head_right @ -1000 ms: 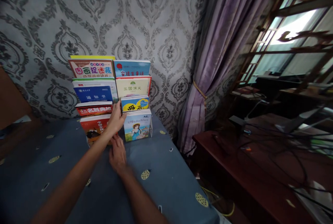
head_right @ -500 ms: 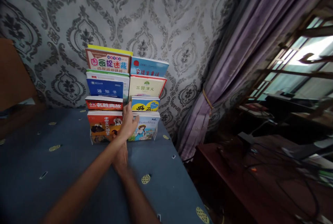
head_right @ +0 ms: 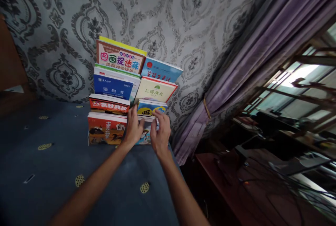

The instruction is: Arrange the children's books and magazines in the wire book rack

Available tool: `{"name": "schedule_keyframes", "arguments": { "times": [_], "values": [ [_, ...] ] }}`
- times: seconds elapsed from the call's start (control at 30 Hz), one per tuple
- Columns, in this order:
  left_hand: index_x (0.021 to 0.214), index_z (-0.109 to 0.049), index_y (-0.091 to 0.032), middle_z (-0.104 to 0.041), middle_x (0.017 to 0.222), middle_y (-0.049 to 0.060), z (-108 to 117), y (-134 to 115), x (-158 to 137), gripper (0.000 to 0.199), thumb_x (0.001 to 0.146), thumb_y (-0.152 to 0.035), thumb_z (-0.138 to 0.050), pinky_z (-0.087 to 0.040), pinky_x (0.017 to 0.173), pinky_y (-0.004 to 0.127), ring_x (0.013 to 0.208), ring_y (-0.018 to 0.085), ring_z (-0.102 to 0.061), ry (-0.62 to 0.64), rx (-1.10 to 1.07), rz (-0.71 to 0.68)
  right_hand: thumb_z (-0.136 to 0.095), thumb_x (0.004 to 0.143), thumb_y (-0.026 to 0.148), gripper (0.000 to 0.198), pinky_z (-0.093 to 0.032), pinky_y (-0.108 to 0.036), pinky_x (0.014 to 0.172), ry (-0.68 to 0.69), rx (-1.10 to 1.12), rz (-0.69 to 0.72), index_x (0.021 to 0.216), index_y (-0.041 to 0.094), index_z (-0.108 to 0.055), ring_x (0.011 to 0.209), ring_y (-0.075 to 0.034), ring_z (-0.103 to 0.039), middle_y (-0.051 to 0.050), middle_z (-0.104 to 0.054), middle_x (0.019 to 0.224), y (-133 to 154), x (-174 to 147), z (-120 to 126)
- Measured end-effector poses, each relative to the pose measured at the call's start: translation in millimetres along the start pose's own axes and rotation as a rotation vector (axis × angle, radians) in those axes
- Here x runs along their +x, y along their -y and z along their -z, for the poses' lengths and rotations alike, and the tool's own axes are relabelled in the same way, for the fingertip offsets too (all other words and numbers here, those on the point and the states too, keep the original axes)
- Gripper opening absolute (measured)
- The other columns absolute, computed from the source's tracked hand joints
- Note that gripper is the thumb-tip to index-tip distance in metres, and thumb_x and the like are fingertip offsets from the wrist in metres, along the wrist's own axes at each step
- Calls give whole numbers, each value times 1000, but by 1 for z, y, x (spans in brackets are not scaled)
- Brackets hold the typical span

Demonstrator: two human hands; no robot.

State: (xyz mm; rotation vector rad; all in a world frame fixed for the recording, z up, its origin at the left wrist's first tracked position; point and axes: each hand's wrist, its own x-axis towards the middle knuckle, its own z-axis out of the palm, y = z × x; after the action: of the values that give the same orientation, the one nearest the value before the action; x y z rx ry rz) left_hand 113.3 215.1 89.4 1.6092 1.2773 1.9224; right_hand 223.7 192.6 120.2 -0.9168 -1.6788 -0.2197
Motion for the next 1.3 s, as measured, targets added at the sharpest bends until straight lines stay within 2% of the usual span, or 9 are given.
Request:
{"name": "schedule_keyframes", "arguments": {
  "times": [0.1, 0.2, 0.43, 0.7, 0.9, 0.97, 1.1, 1.2, 1.3],
  "values": [
    [149, -35, -19, -40, 148, 17, -2, 0, -2, 66, 86, -9, -50, -29, 124, 53, 147, 33, -33, -22, -13, 7, -44, 93, 21, 38, -42, -53, 110, 208, -168, 144, 126, 21, -62, 129, -29, -55, -14, -62, 138, -18, 44, -4],
    [149, -35, -18, -40, 148, 18, -3, 1, -3, 64, 87, -9, -49, -30, 124, 53, 146, 33, -34, -26, -15, -5, -43, 90, 17, 42, -43, -51, 108, 339, -275, 206, 129, 18, -60, 128, -30, -55, -15, -62, 137, -30, 57, -12],
    [147, -37, -18, -41, 146, 18, -4, -5, -3, 65, 84, -7, -50, -31, 122, 52, 145, 33, -35, -53, -18, 13, -44, 88, 13, 36, -47, -46, 96, 346, -271, 250, 119, 19, -63, 106, -30, -58, -13, -68, 112, -33, 57, -6],
    [132, -44, -17, -51, 132, 16, -7, -10, 6, 58, 77, -2, -50, -34, 119, 50, 136, 30, -44, -115, -44, 51, -43, 92, 26, 25, -45, -45, 96, 519, -175, 220, 107, 22, -62, 104, -29, -56, -10, -64, 105, -39, 87, 4],
    [130, -44, -19, -54, 135, 14, -11, -6, 10, 58, 75, 1, -48, -37, 116, 46, 132, 27, -50, -117, -152, 97, -40, 97, 36, 28, -48, -42, 95, 597, -162, 157, 94, 22, -64, 98, -27, -61, -10, -67, 98, -35, 101, 1],
    [130, -44, -19, -54, 136, 14, -11, -6, 10, 60, 74, 1, -47, -36, 117, 45, 133, 27, -50, -112, -175, 106, -37, 99, 35, 31, -50, -39, 91, 641, -135, 114, 96, 22, -65, 95, -25, -64, -9, -70, 98, -36, 105, -1],
    [132, -43, -18, -54, 137, 15, -10, -9, 8, 61, 74, 1, -47, -36, 117, 45, 134, 27, -49, -106, -162, 119, -36, 98, 30, 37, -52, -34, 89, 708, -85, 42, 115, 22, -68, 98, -22, -68, -6, -75, 109, -37, 115, -4],
    [134, -43, -16, -54, 137, 16, -10, -8, 7, 60, 76, 0, -47, -36, 118, 44, 135, 27, -49, -91, -119, 104, -47, 92, 30, 37, -52, -30, 74, 799, -141, -33, 117, 19, -72, 79, -21, -68, -4, -76, 87, -37, 131, -9],
    [136, -43, -16, -54, 138, 16, -10, -5, 6, 59, 79, -4, -49, -35, 119, 46, 136, 28, -47, -90, -67, 96, -59, 83, 29, 32, -46, -25, 60, 953, -192, -98, 105, 16, -78, 63, -16, -62, -1, -72, 69, -39, 154, -15]
  ]
}}
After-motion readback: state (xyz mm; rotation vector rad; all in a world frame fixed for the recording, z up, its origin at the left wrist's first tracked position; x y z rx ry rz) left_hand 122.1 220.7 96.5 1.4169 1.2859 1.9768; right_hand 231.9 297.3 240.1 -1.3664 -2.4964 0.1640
